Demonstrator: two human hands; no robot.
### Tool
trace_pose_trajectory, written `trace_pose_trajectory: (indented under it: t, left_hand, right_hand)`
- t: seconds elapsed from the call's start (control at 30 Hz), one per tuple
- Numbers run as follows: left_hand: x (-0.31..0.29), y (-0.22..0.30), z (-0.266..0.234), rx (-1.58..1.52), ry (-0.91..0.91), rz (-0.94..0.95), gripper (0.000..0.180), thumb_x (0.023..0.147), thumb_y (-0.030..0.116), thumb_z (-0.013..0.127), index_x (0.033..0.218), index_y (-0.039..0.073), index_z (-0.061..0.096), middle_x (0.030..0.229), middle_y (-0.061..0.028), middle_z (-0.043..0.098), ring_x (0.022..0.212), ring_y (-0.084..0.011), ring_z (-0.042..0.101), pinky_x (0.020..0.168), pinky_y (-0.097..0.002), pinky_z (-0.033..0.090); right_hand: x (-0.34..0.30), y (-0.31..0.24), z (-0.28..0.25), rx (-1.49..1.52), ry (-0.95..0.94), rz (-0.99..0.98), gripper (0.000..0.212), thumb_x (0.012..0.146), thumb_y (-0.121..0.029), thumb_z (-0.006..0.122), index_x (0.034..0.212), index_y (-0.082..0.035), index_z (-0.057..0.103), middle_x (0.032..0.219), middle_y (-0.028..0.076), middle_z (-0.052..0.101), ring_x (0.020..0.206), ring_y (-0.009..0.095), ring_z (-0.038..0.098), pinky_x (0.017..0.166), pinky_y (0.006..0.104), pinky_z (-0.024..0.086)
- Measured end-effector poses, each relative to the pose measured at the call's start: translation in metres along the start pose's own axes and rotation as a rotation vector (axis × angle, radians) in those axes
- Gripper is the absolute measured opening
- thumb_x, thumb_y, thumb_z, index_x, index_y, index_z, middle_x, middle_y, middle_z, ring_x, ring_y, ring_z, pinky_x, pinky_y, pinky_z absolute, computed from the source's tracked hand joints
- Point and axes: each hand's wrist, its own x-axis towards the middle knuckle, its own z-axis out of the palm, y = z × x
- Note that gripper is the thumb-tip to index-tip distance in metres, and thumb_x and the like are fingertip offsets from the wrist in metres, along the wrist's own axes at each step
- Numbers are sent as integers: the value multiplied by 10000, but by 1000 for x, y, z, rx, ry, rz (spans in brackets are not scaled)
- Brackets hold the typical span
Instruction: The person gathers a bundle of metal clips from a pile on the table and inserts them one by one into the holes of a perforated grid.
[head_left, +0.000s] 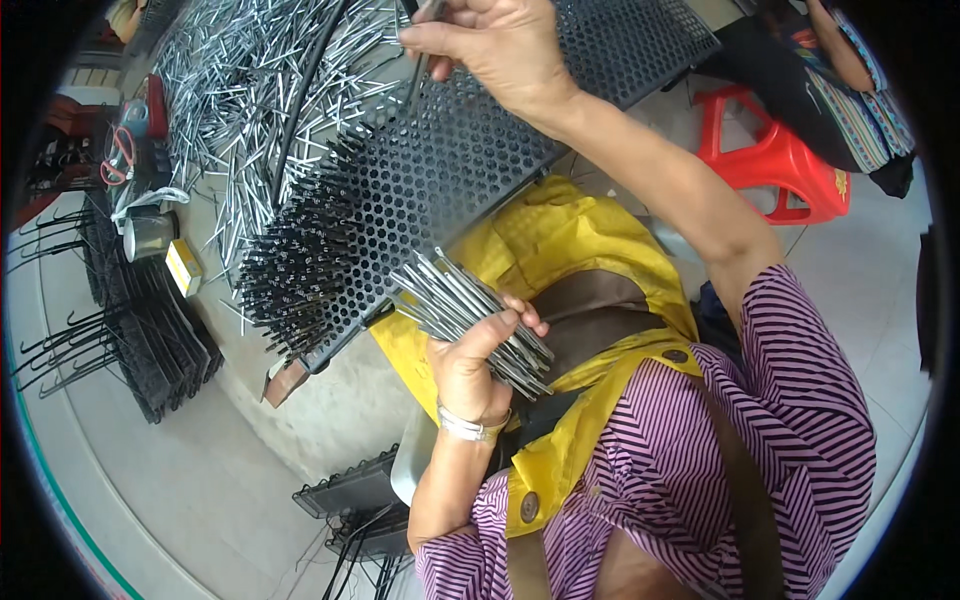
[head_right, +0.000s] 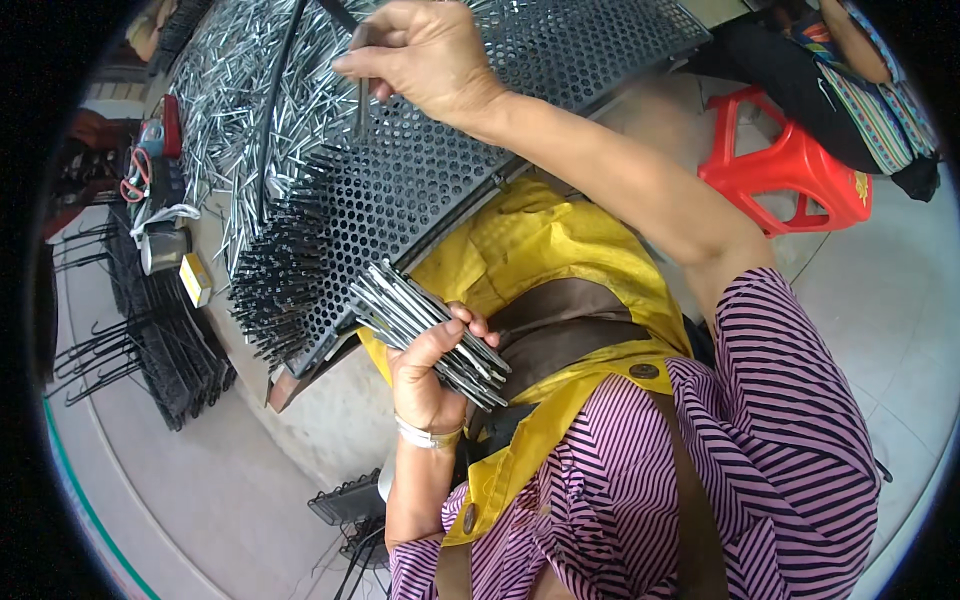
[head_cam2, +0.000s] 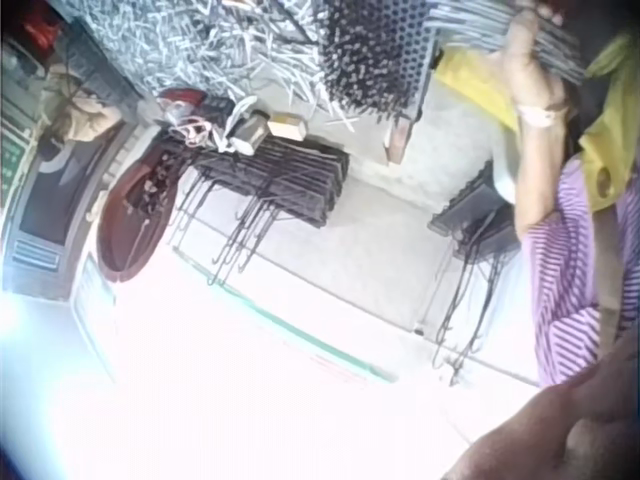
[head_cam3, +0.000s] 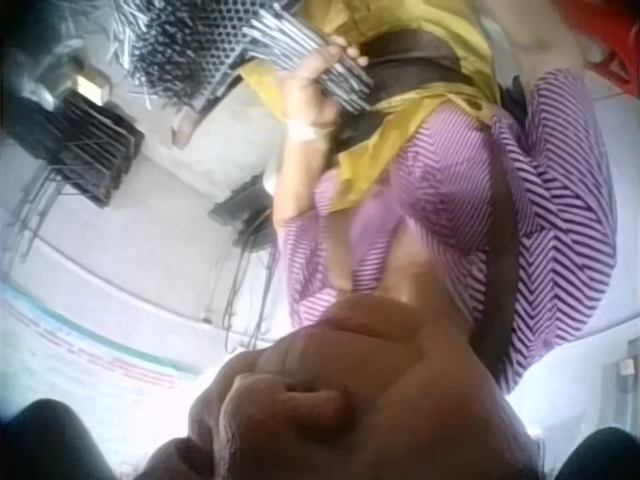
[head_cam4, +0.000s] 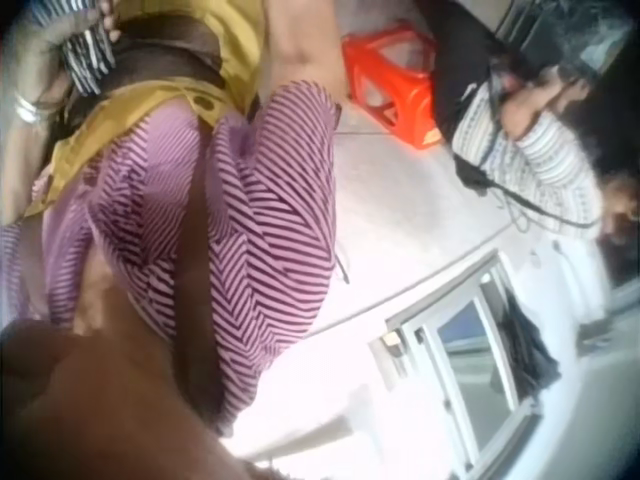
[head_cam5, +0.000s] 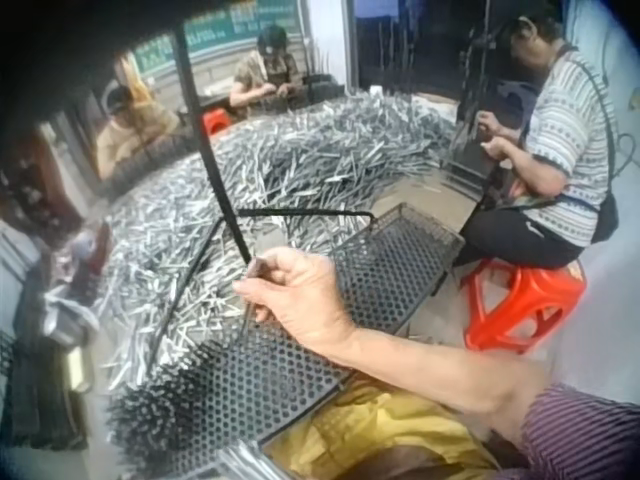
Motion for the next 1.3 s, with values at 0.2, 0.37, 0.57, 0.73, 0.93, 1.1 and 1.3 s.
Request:
trace_pose_trajectory:
  t: [0.2, 0.37, 0.57, 0.73, 0.93, 1.1, 1.3]
  left_hand:
    - [-2, 0, 5, 19, -19, -25, 212, 698, -83, 566, 889, 0, 530, 802, -123, 591, 722, -256, 578, 634, -420, 507]
    - [-1, 1, 3, 27, -22, -59, 215, 697, -76, 564, 893, 5, 530, 803, -118, 587, 711, -255, 579, 638, -420, 514]
    - [-1, 0, 3, 32, -25, -51, 215, 696, -69, 569, 893, 7, 530, 800, -116, 585, 711, -253, 580, 631, -413, 520]
    - [0, 0, 4, 35, -9, -80, 220, 689, -70, 570, 891, 8, 530, 799, -116, 583, 710, -254, 581, 633, -414, 521]
    - [0, 0, 5, 36, 5, -82, 226, 684, -70, 572, 891, 9, 528, 798, -117, 583, 705, -257, 581, 632, -414, 519]
    - [0, -1, 3, 41, 6, -82, 237, 682, -67, 577, 900, 10, 525, 795, -117, 582, 699, -257, 579, 629, -417, 516]
    - [0, 0, 2, 41, 1, -79, 244, 678, -65, 580, 904, 10, 525, 792, -116, 581, 695, -256, 577, 632, -419, 514]
  right_hand:
    - [14, 24, 16, -250, -77, -420, 79, 743, -86, 723, 773, -47, 661, 701, 4, 646, 629, 38, 589, 561, 184, 496]
    - [15, 26, 15, -299, -102, -434, 107, 741, -114, 728, 794, -47, 664, 693, -3, 643, 632, 34, 569, 581, 185, 482]
    - [26, 23, 12, -373, -308, -513, 148, 739, -131, 728, 807, -25, 650, 713, -14, 620, 627, 37, 544, 578, 190, 456]
    - [21, 21, 7, -366, -378, -498, 131, 740, -120, 723, 799, -31, 648, 691, -15, 619, 619, 50, 553, 581, 199, 461]
    - [15, 29, 17, -379, -201, -406, 128, 723, -117, 724, 760, -38, 630, 651, 21, 619, 573, 83, 554, 555, 240, 461]
    - [21, 27, 20, -661, -384, -453, 136, 745, -114, 692, 716, -24, 594, 582, 52, 570, 521, 123, 535, 523, 279, 430]
    - [25, 11, 30, -874, -548, -397, 93, 758, -82, 673, 770, -7, 620, 564, 52, 568, 528, 129, 551, 552, 302, 453]
